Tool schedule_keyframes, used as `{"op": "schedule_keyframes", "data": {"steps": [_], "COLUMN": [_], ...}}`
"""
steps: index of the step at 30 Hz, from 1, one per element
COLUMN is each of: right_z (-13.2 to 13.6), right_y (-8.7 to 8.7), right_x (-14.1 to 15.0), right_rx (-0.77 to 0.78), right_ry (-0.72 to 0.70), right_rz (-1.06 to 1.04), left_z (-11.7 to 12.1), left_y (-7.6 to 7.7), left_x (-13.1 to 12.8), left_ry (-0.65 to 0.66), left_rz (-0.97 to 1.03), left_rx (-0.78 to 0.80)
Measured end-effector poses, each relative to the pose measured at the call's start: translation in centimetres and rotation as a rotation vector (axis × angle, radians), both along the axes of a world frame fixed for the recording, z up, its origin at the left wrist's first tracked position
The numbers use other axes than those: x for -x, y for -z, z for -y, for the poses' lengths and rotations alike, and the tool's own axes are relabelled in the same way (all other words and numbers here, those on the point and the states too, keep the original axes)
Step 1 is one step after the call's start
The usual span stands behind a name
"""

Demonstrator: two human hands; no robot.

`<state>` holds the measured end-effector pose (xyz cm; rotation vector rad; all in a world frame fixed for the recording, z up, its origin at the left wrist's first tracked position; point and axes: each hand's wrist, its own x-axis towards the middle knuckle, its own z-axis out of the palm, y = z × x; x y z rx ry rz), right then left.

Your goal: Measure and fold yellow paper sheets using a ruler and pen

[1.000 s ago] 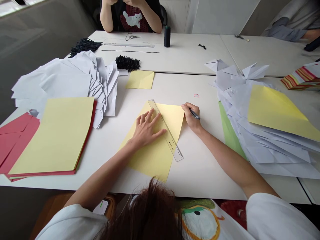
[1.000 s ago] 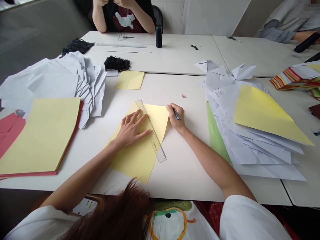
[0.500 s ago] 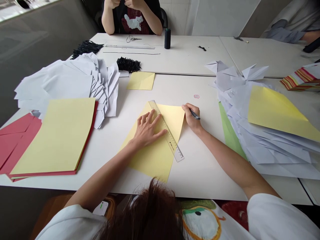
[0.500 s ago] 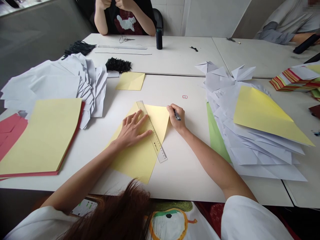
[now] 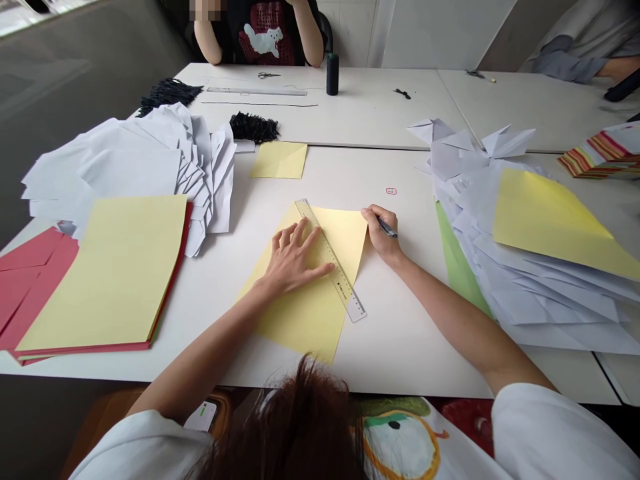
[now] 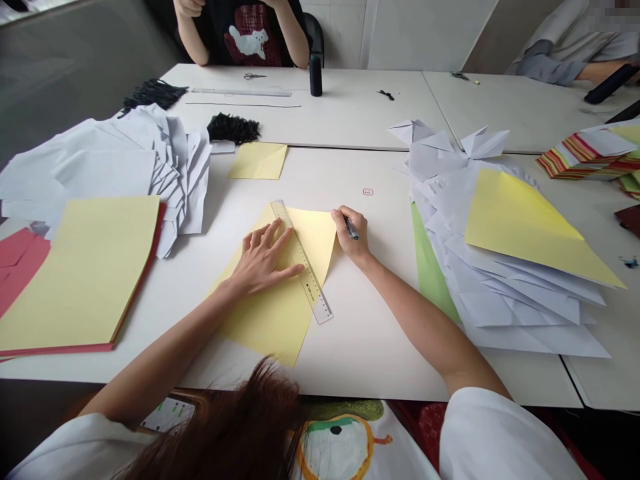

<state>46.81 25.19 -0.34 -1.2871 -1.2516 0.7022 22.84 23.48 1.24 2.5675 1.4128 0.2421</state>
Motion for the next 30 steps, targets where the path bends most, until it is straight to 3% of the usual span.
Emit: {"op": "schedule_keyframes", "data": {"steps": [30], "right_z": [-0.06], "right_y": [-0.04], "right_x": [0.00], "right_rx": [-0.001], "right_ry": [0.004], "right_rz": [0.008], "left_z": [-0.02], "left_y": [-0.10], "left_x": [-0.14], "left_ry": [-0.007], "left_rz": [-0.025], "left_rx": [0.018]}}
